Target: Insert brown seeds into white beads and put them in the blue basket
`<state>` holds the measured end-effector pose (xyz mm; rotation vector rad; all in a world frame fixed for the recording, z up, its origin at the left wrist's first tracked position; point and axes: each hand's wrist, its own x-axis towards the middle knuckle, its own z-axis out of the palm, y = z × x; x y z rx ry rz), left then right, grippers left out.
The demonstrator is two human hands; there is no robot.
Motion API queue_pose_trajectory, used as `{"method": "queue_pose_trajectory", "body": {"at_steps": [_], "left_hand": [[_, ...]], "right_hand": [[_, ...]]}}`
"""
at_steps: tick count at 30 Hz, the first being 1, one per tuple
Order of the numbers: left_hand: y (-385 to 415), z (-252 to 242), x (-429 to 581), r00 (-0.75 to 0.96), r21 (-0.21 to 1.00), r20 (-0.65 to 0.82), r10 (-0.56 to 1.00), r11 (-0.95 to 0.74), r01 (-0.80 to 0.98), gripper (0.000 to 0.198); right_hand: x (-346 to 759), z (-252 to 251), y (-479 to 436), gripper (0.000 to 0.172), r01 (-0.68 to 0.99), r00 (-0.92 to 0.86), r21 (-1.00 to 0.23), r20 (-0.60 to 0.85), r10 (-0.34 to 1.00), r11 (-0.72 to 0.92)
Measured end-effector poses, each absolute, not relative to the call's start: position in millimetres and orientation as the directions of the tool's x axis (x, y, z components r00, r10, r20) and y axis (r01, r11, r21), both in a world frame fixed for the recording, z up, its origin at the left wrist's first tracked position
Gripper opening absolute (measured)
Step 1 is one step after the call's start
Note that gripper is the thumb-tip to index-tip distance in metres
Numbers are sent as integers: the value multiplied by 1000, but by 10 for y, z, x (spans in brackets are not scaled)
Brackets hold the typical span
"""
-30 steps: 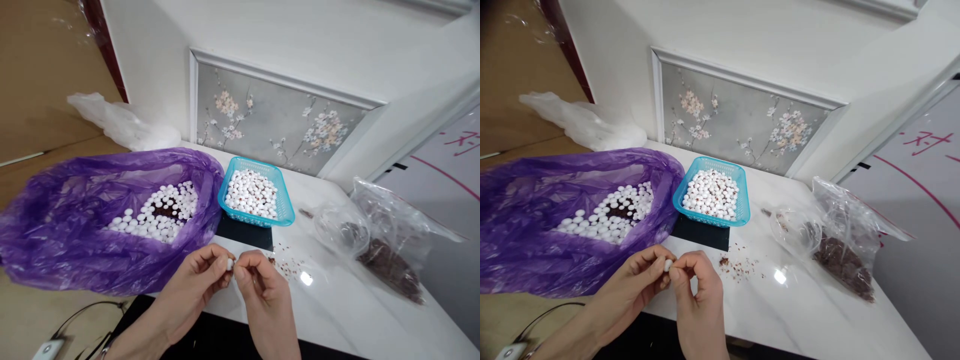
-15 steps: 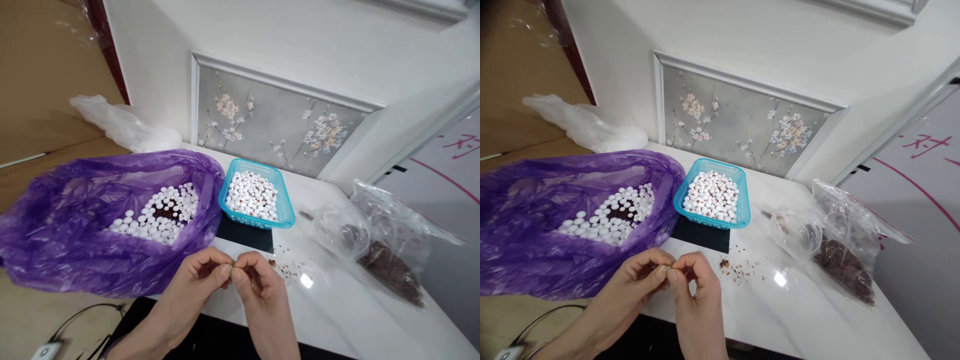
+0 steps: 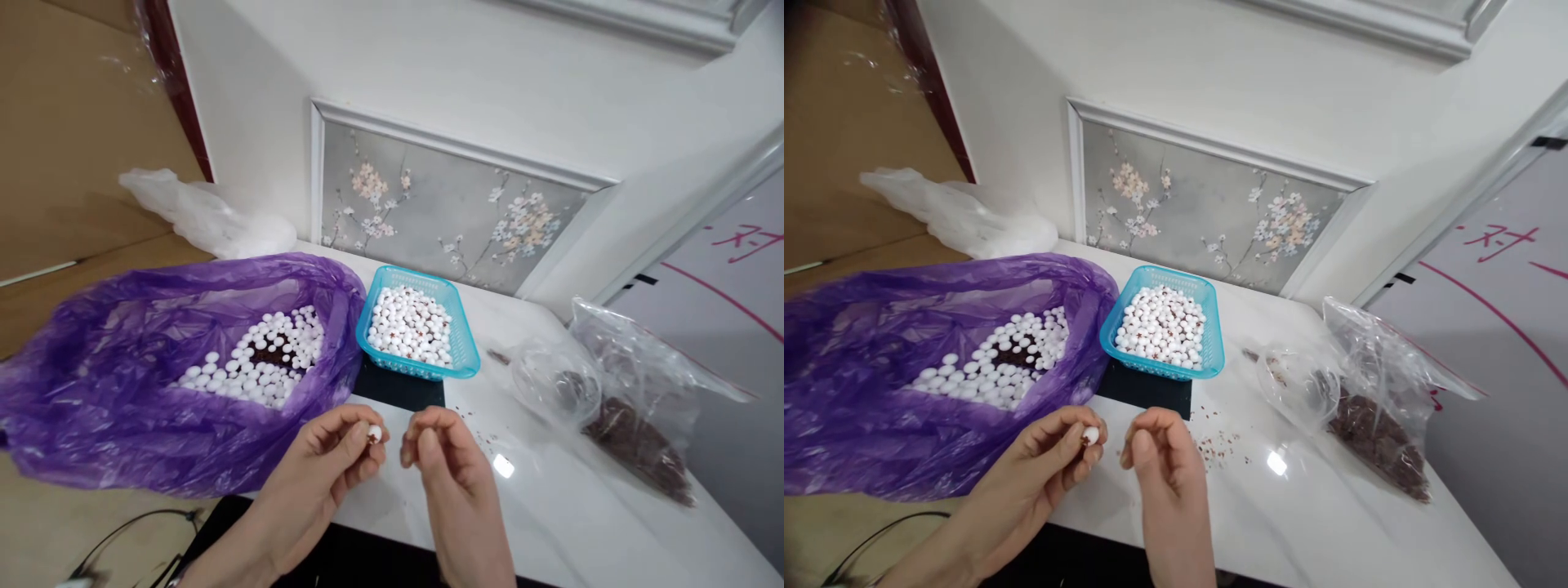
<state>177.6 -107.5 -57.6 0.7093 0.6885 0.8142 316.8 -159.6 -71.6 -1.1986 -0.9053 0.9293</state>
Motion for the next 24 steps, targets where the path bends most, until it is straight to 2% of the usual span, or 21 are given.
{"method": "queue_pose_trajectory", "body": {"at_steps": [4, 8, 11, 16, 20, 24], "left_hand": [[-1034, -568, 1770, 482, 786, -279, 830, 486, -382, 19], [-984, -604, 1785, 420, 857, -243, 874, 396, -328, 17], [-938, -610, 1820, 394, 907, -185, 900, 310, -284, 12], [-781, -484, 1992, 348, 956, -72, 935, 164, -243, 12], [-598, -309, 2273, 284, 970, 0, 959, 69, -234, 34], [-477, -210, 2455, 400, 976, 149, 904, -69, -208, 61]], "right_hand": [[3521, -798, -1650, 18, 197, 527, -977, 178, 831, 84], [3868, -938, -1701, 25, 412, 654, -905, 215, 725, -103], [3968, -992, -1716, 23, 536, 603, -818, 199, 773, -207], [3887, -978, -1635, 25, 744, 431, -637, 226, 874, -202], [3832, -994, -1542, 23, 786, 397, -585, 227, 889, -201], [3828, -1051, -1501, 24, 810, 343, -563, 232, 910, -162]]}}
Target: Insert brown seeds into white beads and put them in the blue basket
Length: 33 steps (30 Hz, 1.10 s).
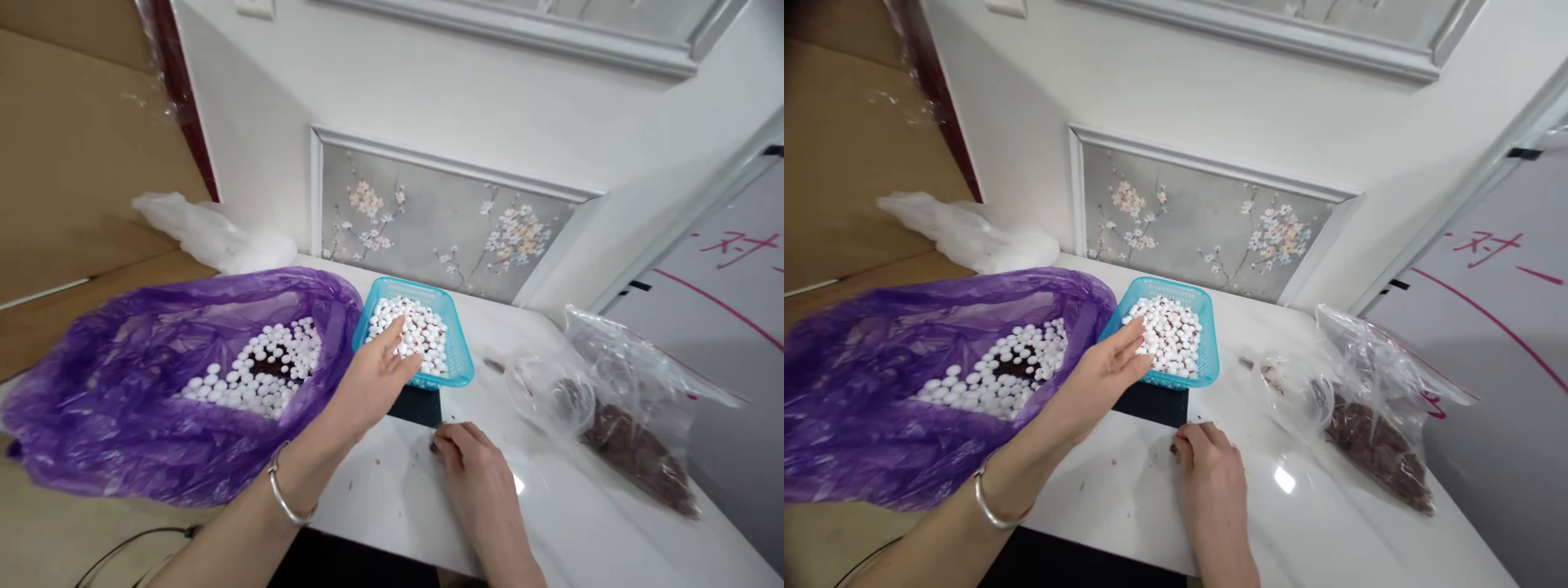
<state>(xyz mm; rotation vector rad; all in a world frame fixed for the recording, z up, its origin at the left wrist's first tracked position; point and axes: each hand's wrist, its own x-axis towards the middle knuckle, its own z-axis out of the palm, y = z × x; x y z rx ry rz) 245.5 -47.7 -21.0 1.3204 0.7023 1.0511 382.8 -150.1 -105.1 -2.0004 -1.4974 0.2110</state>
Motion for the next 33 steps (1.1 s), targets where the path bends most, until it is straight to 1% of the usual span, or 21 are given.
{"method": "queue_pose_trajectory", "body": {"at_steps": [2, 4, 5, 6, 7, 8, 9, 11, 13, 15, 18, 20, 24, 26, 29, 30, 31, 32, 33], "left_hand": [[-430, -189, 2399, 418, 971, 233, 878, -189, -144, 62], [-364, -165, 2220, 378, 944, 311, 872, -330, -13, 51], [-319, -151, 2091, 347, 916, 342, 873, -392, 86, 43], [-267, -140, 1945, 321, 865, 375, 870, -453, 217, 34], [-209, -134, 1792, 299, 784, 397, 868, -490, 381, 28], [-151, -138, 1642, 310, 676, 385, 869, -494, 547, 27], [-96, -154, 1503, 341, 560, 350, 873, -487, 671, 27], [-16, -226, 1290, 407, 471, 278, 870, -493, 732, 27], [16, -330, 1182, 456, 434, 222, 862, -506, 746, 28], [6, -424, 1163, 476, 410, 196, 857, -513, 754, 30], [-27, -491, 1205, 481, 402, 190, 856, -515, 757, 32], [-34, -502, 1227, 474, 401, 190, 860, -509, 762, 30], [-10, -524, 1223, 451, 388, 196, 871, -491, 780, 26], [3, -527, 1208, 438, 374, 202, 876, -482, 792, 25], [-9, -474, 1188, 416, 351, 223, 881, -471, 809, 27], [-28, -441, 1187, 398, 362, 244, 884, -464, 809, 26], [-57, -403, 1190, 361, 400, 272, 892, -446, 801, 24], [-98, -363, 1199, 307, 479, 295, 905, -418, 772, 21], [-149, -327, 1214, 245, 593, 300, 922, -382, 709, 18]], "right_hand": [[3827, -1081, -1500, 25, 819, 324, -556, 243, 914, -142], [3819, -1106, -1509, 24, 826, 313, -548, 253, 915, -131], [3811, -1116, -1516, 24, 827, 317, -548, 266, 910, -128], [3799, -1121, -1524, 23, 825, 325, -551, 282, 903, -124], [3784, -1121, -1533, 22, 823, 334, -555, 300, 893, -121], [3765, -1115, -1543, 22, 816, 348, -566, 314, 883, -120], [3742, -1101, -1552, 21, 800, 369, -587, 319, 873, -124], [3691, -1050, -1565, 21, 736, 427, -662, 292, 856, -141], [3641, -978, -1571, 22, 646, 489, -748, 248, 836, -156], [3604, -909, -1568, 22, 580, 516, -800, 216, 829, -153], [3582, -855, -1558, 22, 511, 503, -849, 167, 848, -136], [3582, -855, -1556, 21, 425, 473, -899, 119, 873, -108], [3558, -895, -1567, 23, 115, 382, -992, -11, 924, -59], [3526, -915, -1571, 26, -36, 348, -998, -56, 936, -47], [3472, -922, -1566, 29, -166, 318, -985, -94, 944, -43], [3454, -916, -1562, 29, -189, 313, -981, -106, 944, -48], [3438, -905, -1559, 30, -205, 315, -977, -116, 942, -52], [3422, -893, -1555, 30, -215, 322, -975, -126, 938, -57], [3407, -879, -1552, 29, -218, 334, -974, -134, 933, -62]]}}
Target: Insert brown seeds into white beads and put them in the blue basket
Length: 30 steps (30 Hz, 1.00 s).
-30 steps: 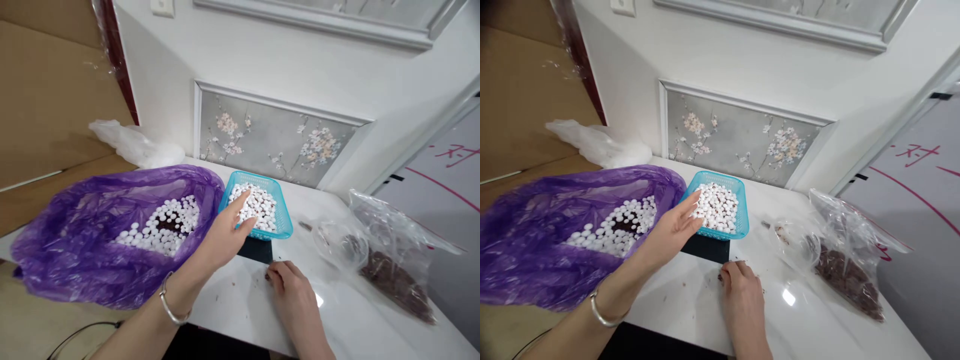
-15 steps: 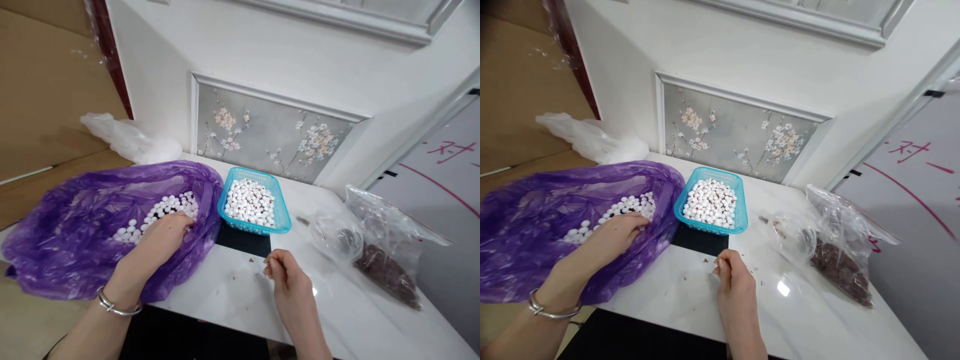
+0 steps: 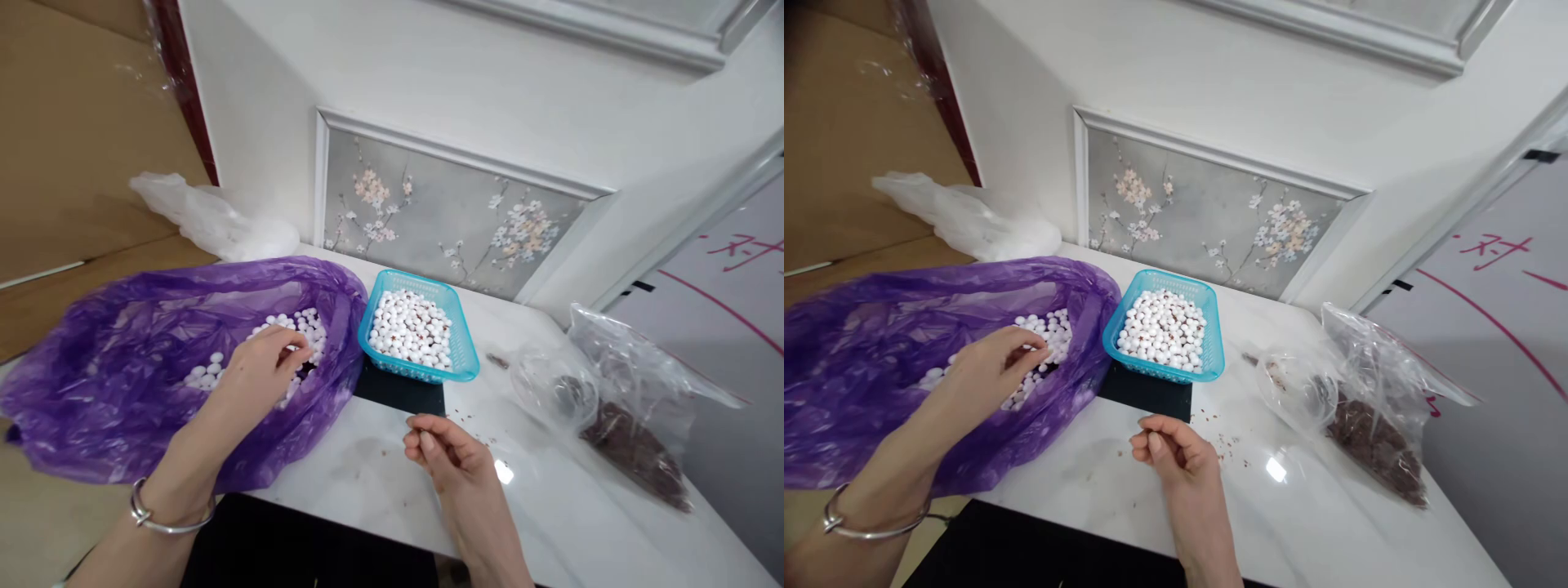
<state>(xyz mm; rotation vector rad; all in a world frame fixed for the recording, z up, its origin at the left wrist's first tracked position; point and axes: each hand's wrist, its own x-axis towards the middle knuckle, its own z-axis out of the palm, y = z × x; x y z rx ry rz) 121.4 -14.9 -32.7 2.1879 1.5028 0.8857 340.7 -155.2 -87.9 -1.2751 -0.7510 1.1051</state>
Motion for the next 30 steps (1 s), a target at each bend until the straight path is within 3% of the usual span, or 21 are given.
{"method": "queue_pose_trajectory", "body": {"at_steps": [2, 4, 6, 8, 13, 20, 30], "left_hand": [[-277, -272, 1265, 146, 856, 236, 961, -277, 437, 14], [-423, -252, 1337, 166, 994, 93, 982, -101, 45, 13], [-562, -261, 1415, 264, 953, -46, 963, 121, -278, 13], [-674, -284, 1484, 369, 844, -153, 917, 316, -433, 14], [-829, -330, 1601, 501, 721, -242, 831, 500, -480, 12], [-945, -396, 1722, 596, 766, -208, 776, 508, -394, 12], [-981, -450, 1774, 607, 826, -153, 780, 438, -355, 12]], "right_hand": [[3379, -857, -1546, 28, -205, 358, -977, -137, 924, -66], [3358, -854, -1540, 25, -157, 383, -986, -119, 916, -62], [3343, -868, -1533, 24, -81, 413, -995, -83, 907, -54], [3333, -880, -1532, 22, 10, 428, -999, -40, 903, -49], [3255, -746, -1583, 16, 63, 417, -998, 18, 909, -10], [3023, -423, -1639, 9, -11, 385, -993, 101, 917, 114], [2994, -474, -1605, 10, -13, 356, -978, 189, 915, 207]]}}
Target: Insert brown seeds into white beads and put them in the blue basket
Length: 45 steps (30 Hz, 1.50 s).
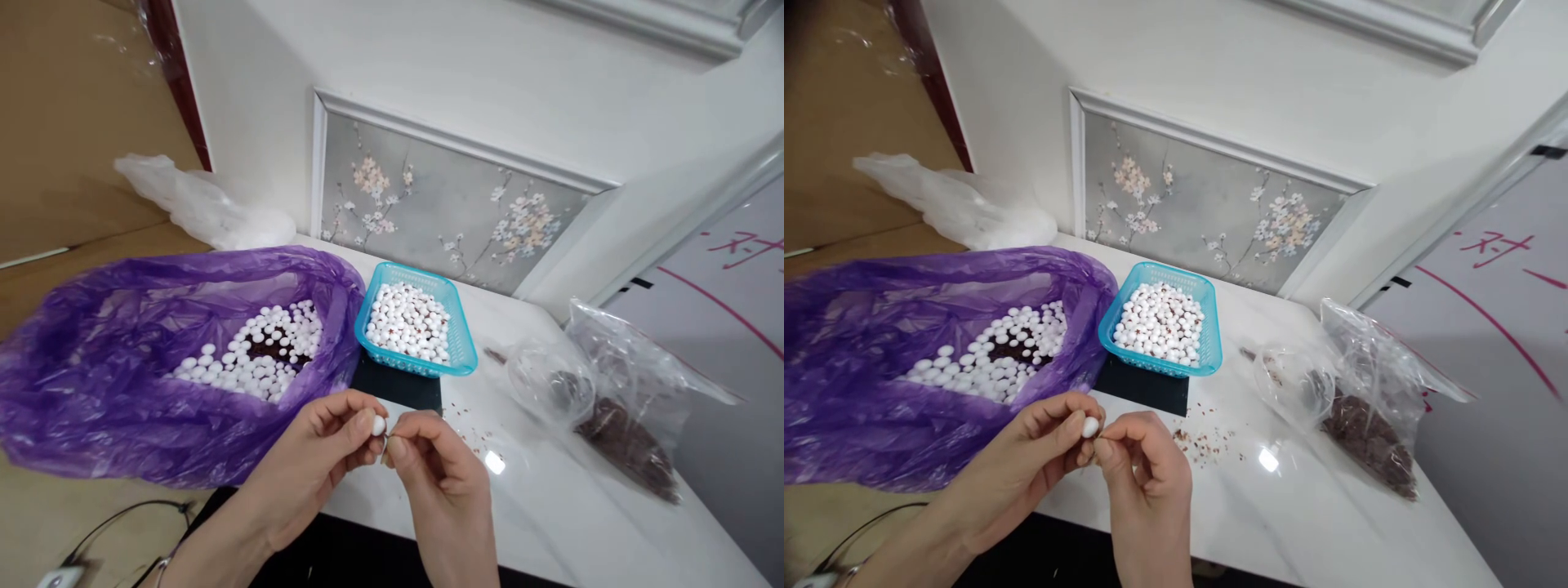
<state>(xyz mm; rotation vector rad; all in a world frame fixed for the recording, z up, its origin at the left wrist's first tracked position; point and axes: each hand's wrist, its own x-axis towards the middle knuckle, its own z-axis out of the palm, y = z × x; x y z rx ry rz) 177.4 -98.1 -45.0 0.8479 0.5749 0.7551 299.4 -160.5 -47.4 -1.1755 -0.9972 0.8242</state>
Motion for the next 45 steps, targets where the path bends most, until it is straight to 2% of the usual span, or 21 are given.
{"method": "queue_pose_trajectory", "body": {"at_steps": [15, 20, 29, 33, 38, 45], "left_hand": [[-1018, -428, 1794, 531, 869, -195, 825, 396, -296, 15], [-1022, -434, 1808, 512, 890, -180, 840, 361, -279, 15], [-1026, -501, 1815, 505, 872, -174, 846, 370, -321, 10], [-1040, -497, 1826, 537, 809, -189, 822, 441, -389, 12], [-1035, -431, 1819, 563, 711, -245, 789, 541, -450, 13], [-1045, -479, 1785, 576, 747, -206, 791, 508, -429, 13]], "right_hand": [[3012, -516, -1600, 11, 10, 325, -983, 175, 929, 181], [3030, -553, -1572, 10, -50, 296, -985, 146, 944, 168], [3063, -554, -1489, 14, -169, 251, -984, 6, 968, 49], [3095, -530, -1497, 11, -243, 221, -969, -10, 975, 45], [3165, -609, -1563, 7, -124, 343, -988, 42, 938, 90], [3194, -635, -1629, 17, 29, 368, -996, 84, 926, 79]]}}
